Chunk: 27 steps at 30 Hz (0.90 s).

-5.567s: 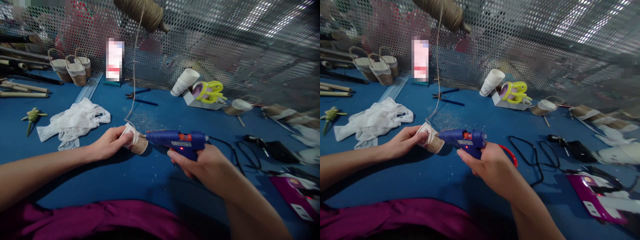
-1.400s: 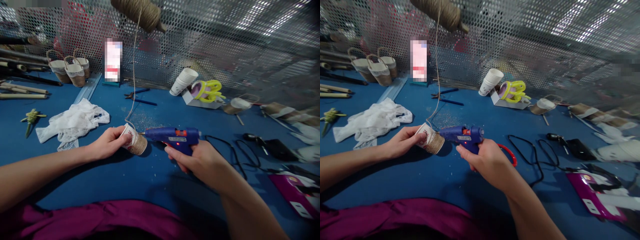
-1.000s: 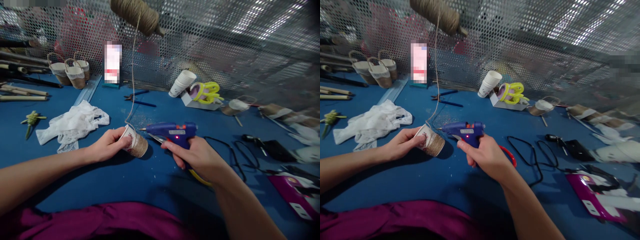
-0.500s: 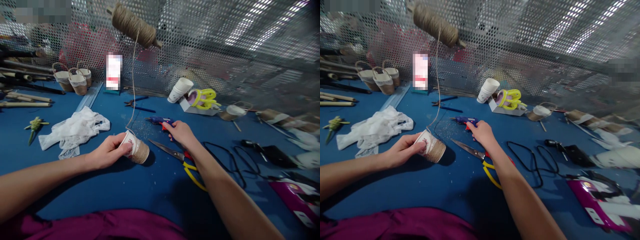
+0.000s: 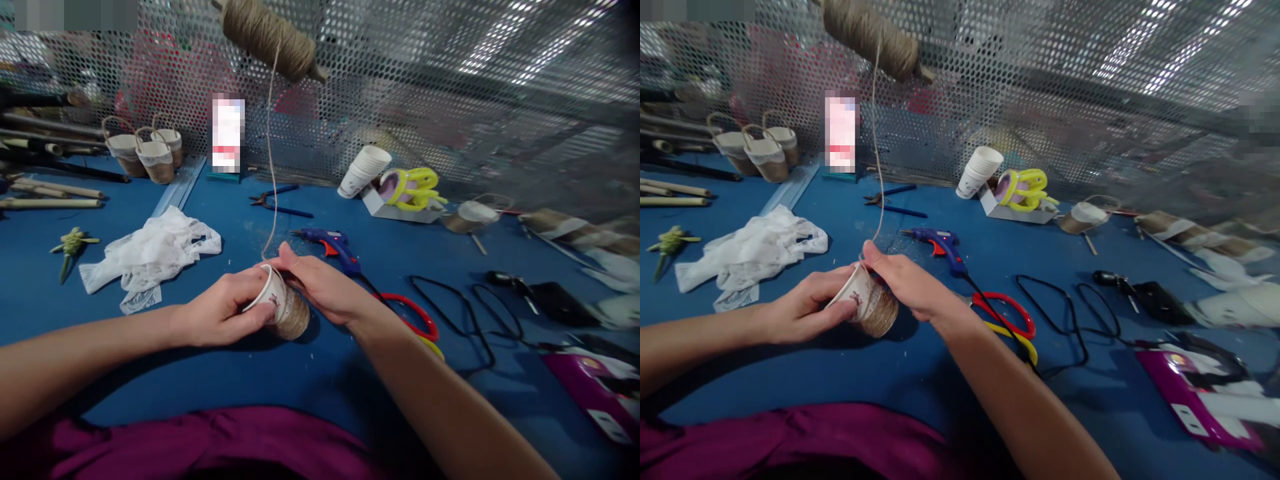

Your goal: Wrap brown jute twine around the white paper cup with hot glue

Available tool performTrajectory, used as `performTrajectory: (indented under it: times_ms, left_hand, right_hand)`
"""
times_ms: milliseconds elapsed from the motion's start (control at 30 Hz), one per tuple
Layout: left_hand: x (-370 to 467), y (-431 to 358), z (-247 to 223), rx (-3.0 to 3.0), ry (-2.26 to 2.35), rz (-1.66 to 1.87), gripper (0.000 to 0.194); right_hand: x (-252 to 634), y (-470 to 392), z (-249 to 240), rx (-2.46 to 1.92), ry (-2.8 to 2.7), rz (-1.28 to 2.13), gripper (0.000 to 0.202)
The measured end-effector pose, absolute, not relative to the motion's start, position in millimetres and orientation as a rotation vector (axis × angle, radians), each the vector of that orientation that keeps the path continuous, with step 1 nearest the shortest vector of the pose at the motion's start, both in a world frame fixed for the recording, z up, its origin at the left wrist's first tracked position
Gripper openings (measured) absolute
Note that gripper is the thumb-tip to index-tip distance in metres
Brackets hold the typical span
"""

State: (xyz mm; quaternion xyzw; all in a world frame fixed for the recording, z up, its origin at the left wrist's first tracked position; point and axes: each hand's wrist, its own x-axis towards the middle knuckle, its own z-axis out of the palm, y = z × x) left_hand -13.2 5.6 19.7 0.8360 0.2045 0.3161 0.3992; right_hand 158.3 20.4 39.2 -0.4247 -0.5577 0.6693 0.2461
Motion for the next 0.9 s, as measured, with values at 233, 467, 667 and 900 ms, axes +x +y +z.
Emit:
performTrajectory:
  times_ms: [233, 467, 667, 900]
  left_hand:
    - [-13.1, 7.9, 13.7, 1.587, 0.674, 0.732, 0.023]
    - [-6.4, 12.4, 9.7, 1.050, 0.791, 0.786, 0.019]
    - [-5.3, 11.0, 12.2, 1.078, 0.817, 0.747, 0.019]
    - [-9.7, 5.9, 10.8, 1.324, 0.724, 0.737, 0.022]
  right_hand:
    - [162.5, 20.3, 45.4, -1.099, -1.103, 1.660, 0.008]
    - [172.2, 11.6, 62.4, -1.165, -1.315, 1.354, 0.011]
    - [171.9, 9.7, 58.0, -1.258, -1.437, 1.071, 0.017]
    - [170.6, 13.9, 49.2, -1.299, -1.454, 1.046, 0.017]
